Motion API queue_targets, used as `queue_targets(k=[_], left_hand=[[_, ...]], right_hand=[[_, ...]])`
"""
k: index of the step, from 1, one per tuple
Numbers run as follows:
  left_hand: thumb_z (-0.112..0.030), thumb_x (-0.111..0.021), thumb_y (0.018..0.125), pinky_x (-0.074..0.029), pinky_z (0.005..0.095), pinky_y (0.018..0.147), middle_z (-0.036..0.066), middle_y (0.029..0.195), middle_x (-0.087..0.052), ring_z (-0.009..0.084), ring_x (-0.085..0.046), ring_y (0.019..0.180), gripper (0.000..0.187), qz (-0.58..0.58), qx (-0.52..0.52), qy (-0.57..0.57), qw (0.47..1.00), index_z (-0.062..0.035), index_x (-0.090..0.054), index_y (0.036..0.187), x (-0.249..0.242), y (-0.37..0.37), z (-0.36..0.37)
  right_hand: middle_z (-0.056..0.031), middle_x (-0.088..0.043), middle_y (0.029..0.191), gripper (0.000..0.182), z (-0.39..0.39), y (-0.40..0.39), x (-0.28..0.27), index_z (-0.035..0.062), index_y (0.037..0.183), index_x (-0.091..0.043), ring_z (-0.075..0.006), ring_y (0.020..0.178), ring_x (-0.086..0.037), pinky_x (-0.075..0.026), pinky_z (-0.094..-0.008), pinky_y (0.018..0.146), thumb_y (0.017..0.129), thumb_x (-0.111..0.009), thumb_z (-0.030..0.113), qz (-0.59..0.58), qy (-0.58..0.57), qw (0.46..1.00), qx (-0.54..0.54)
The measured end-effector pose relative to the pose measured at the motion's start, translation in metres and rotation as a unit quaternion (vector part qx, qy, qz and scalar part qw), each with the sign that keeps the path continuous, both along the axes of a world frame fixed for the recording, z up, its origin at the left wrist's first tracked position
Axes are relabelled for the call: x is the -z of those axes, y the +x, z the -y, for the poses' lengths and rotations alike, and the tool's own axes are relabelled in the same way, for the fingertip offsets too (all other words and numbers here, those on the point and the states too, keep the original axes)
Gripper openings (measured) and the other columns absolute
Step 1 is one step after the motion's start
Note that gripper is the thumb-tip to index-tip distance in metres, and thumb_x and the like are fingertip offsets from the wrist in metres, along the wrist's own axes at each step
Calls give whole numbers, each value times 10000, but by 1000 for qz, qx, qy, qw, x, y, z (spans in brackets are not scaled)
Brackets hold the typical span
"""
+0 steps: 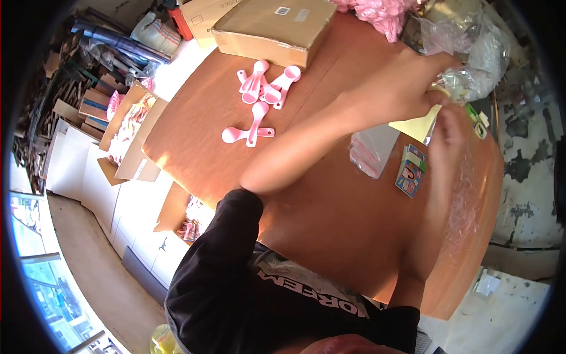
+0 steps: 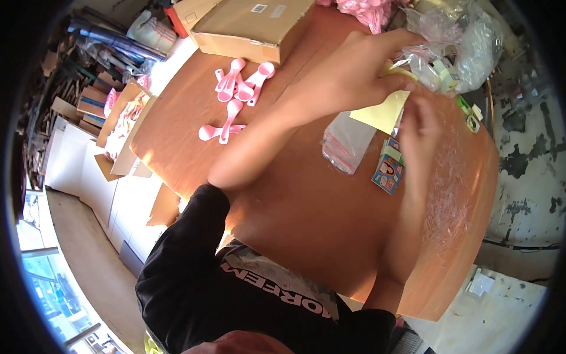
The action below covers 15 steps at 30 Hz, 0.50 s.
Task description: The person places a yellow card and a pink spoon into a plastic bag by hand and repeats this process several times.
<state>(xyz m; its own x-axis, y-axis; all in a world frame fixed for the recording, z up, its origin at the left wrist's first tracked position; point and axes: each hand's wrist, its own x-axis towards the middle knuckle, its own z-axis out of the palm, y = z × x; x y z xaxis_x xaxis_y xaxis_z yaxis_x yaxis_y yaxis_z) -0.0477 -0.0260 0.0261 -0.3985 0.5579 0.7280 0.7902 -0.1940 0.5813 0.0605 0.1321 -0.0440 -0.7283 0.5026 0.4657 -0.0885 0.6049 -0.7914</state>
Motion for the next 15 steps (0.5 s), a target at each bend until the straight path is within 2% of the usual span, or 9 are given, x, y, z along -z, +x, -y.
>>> queue_targets(k=[1,2,3,4,6,8,9,11,15], left_hand=[[-60,-733,777,-512,375,642,218,879,-671,329,-670,736,503,11,14,29,999,-22,-547,1242,1,-1,-1],[-64,-737,779,-509,381,650,215,891,-673,324,-671,755,501,21,30,58,998,-30,-550,1243,1,-2,0],[-62,-738,779,-510,383,677,218,895,-669,315,-673,798,494,61,39,4,997,-45,-556,1239,-8,1,8],[-62,-738,779,-510,383,677,218,895,-669,315,-673,798,494,60,39,9,997,-45,-556,1239,-9,1,10],[-55,-735,778,-513,375,692,220,903,-670,315,-674,809,490,40,50,22,998,-31,-555,1233,-10,0,11],[-33,-723,767,-518,398,714,238,893,-664,342,-669,829,475,35,58,43,997,-2,-559,1212,-14,0,16],[-11,-711,757,-522,421,735,256,884,-659,369,-663,849,460,31,64,59,996,27,-563,1191,-15,0,19],[-35,-724,766,-519,398,717,240,909,-665,343,-671,835,476,19,60,63,996,14,-558,1209,-13,-4,18],[-59,-740,771,-520,372,707,227,944,-673,314,-684,833,500,13,51,101,993,-2,-554,1232,-11,-6,22]], right_hand=[[-124,-639,1120,375,5,-8,20,-31,1300,-478,-208,1028,-617,-468,-293,906,939,-538,49,89,73,991,-70],[-149,-605,1194,431,3,-34,66,-37,1322,-455,-230,1108,-583,-448,-326,948,923,-575,71,-20,209,976,-61],[-164,-592,1217,450,19,-44,85,-32,1322,-462,-249,1134,-567,-426,-355,980,911,-602,89,177,50,971,-151],[-163,-589,1227,407,62,-53,56,-24,1304,-486,-233,1145,-563,-420,-363,994,924,-580,86,228,144,942,-200],[-156,-600,1235,370,95,-91,81,-27,1272,-517,-224,1111,-582,-434,-365,972,922,-569,83,213,68,913,-342],[-152,-622,1194,336,125,-123,104,-22,1230,-558,-200,1071,-597,-456,-350,918,912,-568,85,106,48,916,-385],[-152,-622,1194,336,141,-135,98,-22,1230,-558,-200,1071,-597,-456,-350,918,912,-568,85,106,52,916,-384],[-145,-635,1161,314,166,-153,85,-9,1191,-595,-216,1051,-602,-468,-359,881,888,-584,76,206,66,922,-320],[-136,-643,1109,311,167,-166,103,3,1175,-612,-222,999,-607,-476,-341,826,869,-559,21,185,116,935,-280]])
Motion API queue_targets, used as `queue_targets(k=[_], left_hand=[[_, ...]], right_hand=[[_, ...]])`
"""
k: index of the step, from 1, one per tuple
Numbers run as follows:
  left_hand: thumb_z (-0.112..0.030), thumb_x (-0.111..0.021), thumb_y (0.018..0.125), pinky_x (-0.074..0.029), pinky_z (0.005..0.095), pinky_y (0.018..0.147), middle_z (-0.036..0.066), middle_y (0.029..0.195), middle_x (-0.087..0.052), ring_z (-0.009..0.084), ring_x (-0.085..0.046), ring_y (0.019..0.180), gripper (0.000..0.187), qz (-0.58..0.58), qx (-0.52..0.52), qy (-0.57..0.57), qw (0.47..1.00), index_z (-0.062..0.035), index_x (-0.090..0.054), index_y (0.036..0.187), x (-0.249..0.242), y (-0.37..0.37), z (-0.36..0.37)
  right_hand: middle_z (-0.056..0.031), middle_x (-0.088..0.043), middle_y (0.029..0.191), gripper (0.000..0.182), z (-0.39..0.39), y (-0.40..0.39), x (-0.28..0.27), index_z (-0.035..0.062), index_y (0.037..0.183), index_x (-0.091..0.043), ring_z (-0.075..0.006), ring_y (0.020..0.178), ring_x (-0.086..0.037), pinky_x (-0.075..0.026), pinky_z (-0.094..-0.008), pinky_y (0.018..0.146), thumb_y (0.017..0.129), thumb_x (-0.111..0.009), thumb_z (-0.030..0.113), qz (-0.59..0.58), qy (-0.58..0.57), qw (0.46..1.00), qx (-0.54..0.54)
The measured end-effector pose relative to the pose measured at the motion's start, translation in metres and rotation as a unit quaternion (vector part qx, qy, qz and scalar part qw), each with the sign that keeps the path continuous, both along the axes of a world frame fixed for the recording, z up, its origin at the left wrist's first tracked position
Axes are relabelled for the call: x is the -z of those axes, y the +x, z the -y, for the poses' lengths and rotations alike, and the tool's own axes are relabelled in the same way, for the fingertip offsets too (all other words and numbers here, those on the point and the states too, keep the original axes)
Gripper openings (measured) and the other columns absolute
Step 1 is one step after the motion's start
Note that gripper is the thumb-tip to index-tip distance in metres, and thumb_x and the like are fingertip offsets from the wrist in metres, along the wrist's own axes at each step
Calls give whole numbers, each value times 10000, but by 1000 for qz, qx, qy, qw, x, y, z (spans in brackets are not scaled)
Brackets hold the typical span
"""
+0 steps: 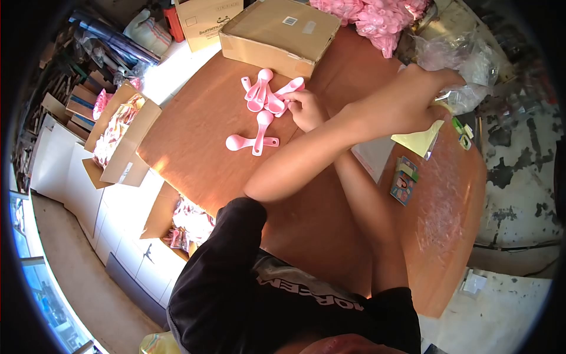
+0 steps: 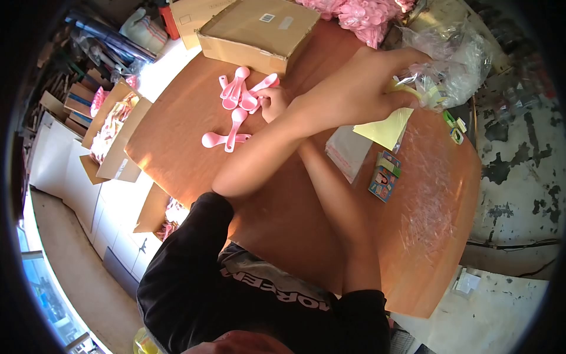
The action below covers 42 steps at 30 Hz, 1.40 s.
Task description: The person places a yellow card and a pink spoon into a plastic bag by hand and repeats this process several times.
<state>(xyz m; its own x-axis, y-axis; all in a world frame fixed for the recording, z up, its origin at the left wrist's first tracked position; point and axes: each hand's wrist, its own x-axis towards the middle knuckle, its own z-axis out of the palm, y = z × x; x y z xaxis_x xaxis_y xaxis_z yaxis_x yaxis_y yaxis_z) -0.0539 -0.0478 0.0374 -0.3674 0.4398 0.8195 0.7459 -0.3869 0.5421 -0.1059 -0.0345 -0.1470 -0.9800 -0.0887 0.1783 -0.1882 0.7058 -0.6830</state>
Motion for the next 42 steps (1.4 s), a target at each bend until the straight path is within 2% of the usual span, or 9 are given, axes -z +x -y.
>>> queue_targets(k=[5,6,10,13,17,26,33,38,42], left_hand=[[-66,-748,761,-523,361,720,219,949,-678,311,-687,839,505,-2,-13,7,1000,14,-555,1221,-2,-6,7],[-69,-744,765,-523,362,721,216,962,-678,316,-685,846,499,9,-13,-12,1000,21,-554,1217,-4,-6,9],[-105,-755,766,-515,360,774,205,995,-677,292,-676,888,495,19,-18,-25,999,11,-569,1209,-1,-12,1],[-91,-756,781,-509,334,796,144,1026,-683,189,-651,914,509,42,3,-74,996,-8,-561,1244,-4,-14,3],[-83,-763,785,-503,333,821,115,1056,-681,170,-639,934,540,54,10,-149,987,-21,-551,1278,8,-23,-9],[-108,-780,785,-500,339,861,118,1106,-665,185,-631,998,593,20,140,-261,955,-19,-519,1310,20,14,-43],[-97,-758,813,-503,308,900,94,1157,-637,156,-607,1013,552,67,227,-258,937,-9,-514,1301,25,29,-49],[-206,-573,979,-508,280,842,61,1075,-647,118,-592,992,350,108,241,-261,929,-1,-547,1261,31,29,-56],[-292,-452,1032,-498,268,790,45,1029,-655,94,-586,933,369,140,252,-211,934,1,-583,1215,45,23,-64]], right_hand=[[-107,-616,1032,361,-32,39,-20,12,1173,-621,-201,879,-585,-453,-311,746,834,-512,-46,-164,-123,975,-86],[-95,-601,1045,342,-42,44,-20,22,1170,-626,-182,904,-585,-457,-311,753,833,-577,-3,-172,-6,985,-31],[-82,-638,967,340,-89,89,-38,21,1081,-619,-158,890,-615,-487,-295,768,759,-727,33,-273,66,954,105],[-71,-671,824,196,-148,125,-72,7,983,-669,-210,715,-643,-509,-320,684,806,-712,80,-239,-3,955,175],[-59,-671,832,139,-203,168,-136,-22,925,-655,-114,736,-617,-505,-249,693,880,-686,106,-289,-170,886,321],[-158,-697,934,538,-173,219,-190,-18,1285,-370,-148,884,-656,-512,-259,789,839,-664,-84,-524,-231,789,222],[-89,-709,905,496,-185,218,-180,13,1257,-469,-96,830,-648,-494,-223,726,826,-711,-26,-444,-137,858,218],[-72,-696,890,471,-179,211,-175,33,1206,-547,-104,801,-646,-502,-231,712,782,-751,6,-421,-142,867,227],[-83,-676,953,387,-176,205,-174,38,1090,-637,-134,806,-645,-514,-251,707,730,-780,36,-450,0,859,245]])
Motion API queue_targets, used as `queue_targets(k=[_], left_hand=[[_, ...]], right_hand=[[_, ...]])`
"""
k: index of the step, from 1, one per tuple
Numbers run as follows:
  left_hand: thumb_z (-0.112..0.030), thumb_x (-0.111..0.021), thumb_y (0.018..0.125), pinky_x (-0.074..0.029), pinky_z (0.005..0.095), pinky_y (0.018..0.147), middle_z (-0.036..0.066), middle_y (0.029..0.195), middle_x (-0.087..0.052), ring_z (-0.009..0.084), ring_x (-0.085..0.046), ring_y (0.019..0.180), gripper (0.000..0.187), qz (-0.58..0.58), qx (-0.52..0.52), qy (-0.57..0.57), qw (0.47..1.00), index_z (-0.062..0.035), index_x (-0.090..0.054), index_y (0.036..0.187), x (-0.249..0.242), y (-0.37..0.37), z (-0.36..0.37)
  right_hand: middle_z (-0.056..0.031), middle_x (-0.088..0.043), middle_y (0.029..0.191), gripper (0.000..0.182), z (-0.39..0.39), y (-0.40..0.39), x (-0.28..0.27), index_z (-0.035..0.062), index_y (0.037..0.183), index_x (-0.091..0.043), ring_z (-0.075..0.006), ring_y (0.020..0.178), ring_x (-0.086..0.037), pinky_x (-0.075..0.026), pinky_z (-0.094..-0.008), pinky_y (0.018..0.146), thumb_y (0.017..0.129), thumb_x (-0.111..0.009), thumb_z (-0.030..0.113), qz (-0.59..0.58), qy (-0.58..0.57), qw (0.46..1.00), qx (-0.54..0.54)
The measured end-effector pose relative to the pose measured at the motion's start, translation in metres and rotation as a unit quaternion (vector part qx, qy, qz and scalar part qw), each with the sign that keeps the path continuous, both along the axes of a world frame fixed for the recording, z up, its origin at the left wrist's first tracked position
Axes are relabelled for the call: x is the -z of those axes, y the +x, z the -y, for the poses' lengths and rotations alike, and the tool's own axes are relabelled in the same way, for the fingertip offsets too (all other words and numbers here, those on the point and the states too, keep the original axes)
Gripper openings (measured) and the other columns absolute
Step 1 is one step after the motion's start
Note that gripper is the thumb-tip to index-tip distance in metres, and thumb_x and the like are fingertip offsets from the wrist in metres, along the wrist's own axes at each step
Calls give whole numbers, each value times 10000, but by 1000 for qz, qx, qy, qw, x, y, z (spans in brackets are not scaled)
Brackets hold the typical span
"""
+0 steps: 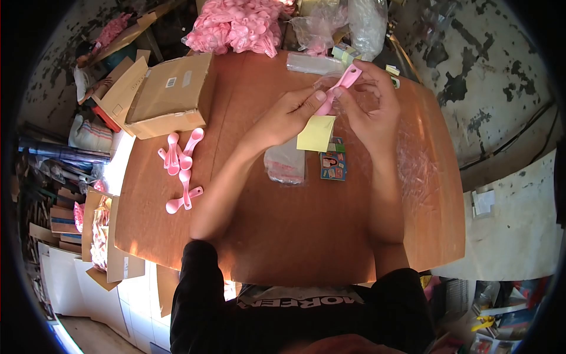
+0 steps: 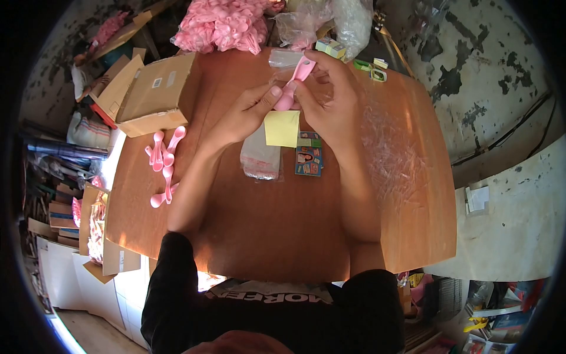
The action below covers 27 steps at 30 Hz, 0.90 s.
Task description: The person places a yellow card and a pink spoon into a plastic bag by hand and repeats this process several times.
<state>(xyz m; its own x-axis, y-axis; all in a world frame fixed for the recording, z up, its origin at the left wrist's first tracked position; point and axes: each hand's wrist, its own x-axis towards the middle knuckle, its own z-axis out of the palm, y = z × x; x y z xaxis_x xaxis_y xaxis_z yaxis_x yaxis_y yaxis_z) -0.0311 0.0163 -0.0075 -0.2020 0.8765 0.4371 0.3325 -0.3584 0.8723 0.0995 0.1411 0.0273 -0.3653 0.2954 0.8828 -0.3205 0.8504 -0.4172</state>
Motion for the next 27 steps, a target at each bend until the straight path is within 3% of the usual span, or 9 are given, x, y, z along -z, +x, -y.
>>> queue_targets(k=[3,5,7,12,15,17,20,25,27], left_hand=[[-306,-414,1044,-481,267,775,32,995,-655,80,-568,883,389,74,2,-53,996,1,-612,1175,1,0,0],[-348,-457,1025,-481,275,703,15,807,-644,94,-568,767,395,13,13,-43,999,-14,-662,1070,-4,2,4],[-336,-469,1021,-480,276,691,20,800,-645,91,-568,756,377,-19,23,-29,999,-14,-655,1083,0,1,2],[-292,-515,1004,-477,287,656,39,788,-640,84,-559,718,323,-48,-3,19,999,-14,-639,1113,-3,9,1],[-206,-508,1012,-471,232,693,-9,898,-632,46,-541,798,286,-69,-64,-48,994,17,-610,1160,-13,12,6],[-197,-500,1015,-442,211,637,-19,866,-611,34,-529,765,275,21,-42,21,999,10,-605,1163,-8,14,2],[-192,-498,1016,-441,214,630,-8,873,-618,42,-542,752,267,2,-66,-23,998,4,-600,1168,-9,12,4],[-144,-479,1011,-472,236,652,7,858,-639,65,-577,742,246,-22,-76,10,997,7,-602,1163,-8,13,4],[-119,-478,1003,-480,247,644,23,830,-654,75,-591,719,235,-49,-90,22,994,8,-607,1152,-13,17,8]], right_hand=[[-85,-676,964,282,-6,4,-2,26,1012,-673,-144,810,-650,-523,-261,712,747,-766,47,13,87,995,42],[-84,-681,953,221,-8,4,-2,14,980,-681,-146,812,-656,-527,-264,719,772,-748,48,37,152,986,58],[-89,-692,929,117,0,6,0,-12,918,-692,-141,817,-667,-535,-256,721,813,-713,34,81,-103,984,-121],[-83,-698,886,109,3,12,-4,-26,936,-694,-106,799,-661,-534,-237,697,834,-690,11,115,-129,979,-108],[-73,-699,874,116,2,13,-2,-27,943,-695,-84,770,-647,-527,-232,668,831,-685,3,89,-147,981,-88],[-68,-699,871,115,1,13,-1,-28,942,-694,-75,756,-640,-522,-231,656,830,-683,0,78,-161,981,-77],[-67,-696,864,105,2,14,-3,-15,921,-695,-85,722,-636,-512,-233,636,818,-687,2,65,-150,984,-70],[-41,-640,817,116,3,17,-14,62,841,-716,-213,761,-616,-495,-312,685,729,-748,65,60,138,988,29],[-36,-632,821,122,9,19,-15,68,830,-717,-227,773,-605,-489,-329,690,715,-755,84,75,148,984,57]])
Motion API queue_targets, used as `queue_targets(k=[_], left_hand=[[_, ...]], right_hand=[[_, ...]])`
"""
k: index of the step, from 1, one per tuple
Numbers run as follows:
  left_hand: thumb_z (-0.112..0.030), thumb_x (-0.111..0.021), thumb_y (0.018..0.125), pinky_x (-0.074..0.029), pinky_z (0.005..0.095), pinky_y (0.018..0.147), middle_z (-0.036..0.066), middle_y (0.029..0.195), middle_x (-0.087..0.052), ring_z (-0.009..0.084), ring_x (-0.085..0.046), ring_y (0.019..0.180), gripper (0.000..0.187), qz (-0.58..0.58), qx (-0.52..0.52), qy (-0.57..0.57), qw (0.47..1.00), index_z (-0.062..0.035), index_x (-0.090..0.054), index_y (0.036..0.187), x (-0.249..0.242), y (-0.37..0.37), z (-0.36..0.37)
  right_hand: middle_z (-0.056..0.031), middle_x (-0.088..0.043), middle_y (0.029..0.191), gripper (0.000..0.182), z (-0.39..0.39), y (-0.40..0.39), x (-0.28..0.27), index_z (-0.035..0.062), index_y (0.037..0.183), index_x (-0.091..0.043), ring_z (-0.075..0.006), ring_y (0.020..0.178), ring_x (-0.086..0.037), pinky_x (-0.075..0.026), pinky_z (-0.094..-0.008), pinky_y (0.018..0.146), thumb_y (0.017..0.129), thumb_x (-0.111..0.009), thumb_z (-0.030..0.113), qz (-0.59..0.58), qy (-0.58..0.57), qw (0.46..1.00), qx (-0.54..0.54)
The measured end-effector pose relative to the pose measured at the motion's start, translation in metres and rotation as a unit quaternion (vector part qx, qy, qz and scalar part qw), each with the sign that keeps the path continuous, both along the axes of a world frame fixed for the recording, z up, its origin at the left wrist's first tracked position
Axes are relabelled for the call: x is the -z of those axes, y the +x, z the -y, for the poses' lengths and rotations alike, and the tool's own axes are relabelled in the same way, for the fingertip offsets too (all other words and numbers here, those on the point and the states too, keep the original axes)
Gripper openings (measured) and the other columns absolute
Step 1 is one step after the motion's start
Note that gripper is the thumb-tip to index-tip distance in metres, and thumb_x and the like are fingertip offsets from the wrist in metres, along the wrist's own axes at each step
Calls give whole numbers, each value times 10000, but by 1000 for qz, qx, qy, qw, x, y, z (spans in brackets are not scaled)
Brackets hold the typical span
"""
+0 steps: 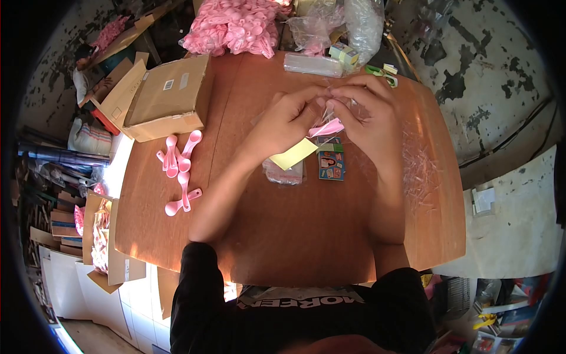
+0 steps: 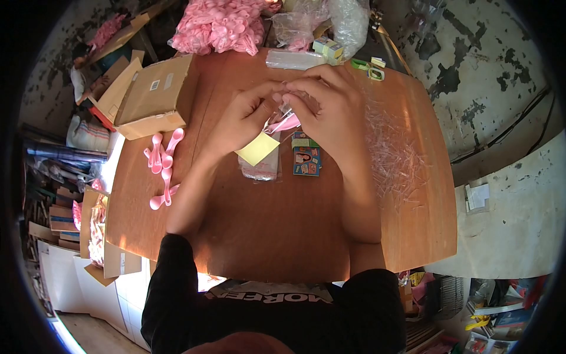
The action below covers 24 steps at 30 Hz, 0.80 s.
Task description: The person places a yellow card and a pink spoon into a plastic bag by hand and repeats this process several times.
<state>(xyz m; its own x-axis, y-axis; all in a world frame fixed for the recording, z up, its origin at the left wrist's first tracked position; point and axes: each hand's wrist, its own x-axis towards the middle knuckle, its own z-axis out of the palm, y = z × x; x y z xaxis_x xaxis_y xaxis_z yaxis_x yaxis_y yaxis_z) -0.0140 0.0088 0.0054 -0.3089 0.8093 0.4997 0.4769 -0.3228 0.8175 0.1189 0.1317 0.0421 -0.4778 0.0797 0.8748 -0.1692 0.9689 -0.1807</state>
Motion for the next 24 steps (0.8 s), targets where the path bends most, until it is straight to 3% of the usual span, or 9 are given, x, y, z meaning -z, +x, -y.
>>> queue_targets(k=[3,5,12,14,16,18,20,23,24], left_hand=[[-89,-499,969,-484,282,605,80,738,-665,110,-620,656,219,-63,-35,-12,997,8,-621,1124,-9,7,6],[-80,-526,938,-490,331,589,158,691,-652,204,-649,609,219,-114,-46,-19,992,6,-626,1112,-12,9,8],[-74,-533,922,-494,379,617,195,736,-654,331,-638,630,237,-266,-51,-52,961,6,-622,1126,-3,1,8],[-148,-537,932,-507,466,673,218,771,-652,394,-642,699,247,-234,-28,-44,971,-58,-632,1142,-7,3,10],[-137,-534,952,-508,409,651,192,798,-667,322,-659,688,253,-201,-9,-45,978,-25,-620,1161,-11,3,10],[-127,-531,971,-509,352,628,166,826,-682,251,-676,677,262,-168,9,-44,985,9,-608,1180,-12,4,9],[-171,-510,995,-521,304,648,125,953,-701,168,-670,712,298,-92,57,14,994,12,-591,1217,-11,5,9],[-179,-498,1004,-526,265,667,67,1010,-680,115,-643,755,311,-23,38,68,997,4,-573,1244,-10,4,9],[-179,-498,1004,-526,265,667,67,1010,-680,115,-643,755,311,-22,39,68,997,4,-573,1244,-11,3,9]], right_hand=[[-30,-623,832,124,0,1,0,70,812,-713,-239,783,-597,-487,-350,690,701,-758,103,18,27,999,42],[-30,-622,839,119,1,2,1,65,804,-708,-237,779,-600,-491,-356,685,701,-753,104,25,40,997,53],[-43,-609,777,95,4,4,4,43,760,-693,-232,726,-613,-508,-354,638,666,-695,31,79,48,994,62],[-47,-617,772,110,-2,3,5,35,757,-691,-223,706,-620,-511,-336,628,651,-685,8,80,44,994,58],[-56,-642,786,127,-10,1,8,16,751,-684,-175,694,-635,-508,-293,624,630,-671,-21,26,-131,990,-45],[-81,-662,815,133,-7,5,7,-3,767,-678,-143,707,-634,-506,-265,649,647,-672,-59,24,-180,981,-70],[-101,-656,822,84,1,9,7,-7,813,-675,-162,731,-627,-508,-292,691,734,-650,-25,-38,-399,898,-184],[-93,-626,885,95,-29,18,5,0,860,-665,-190,805,-613,-498,-328,749,820,-608,64,-102,-461,806,-356],[-93,-626,885,95,-41,23,4,0,860,-665,-190,805,-613,-498,-328,749,820,-608,64,-101,-461,807,-355]])
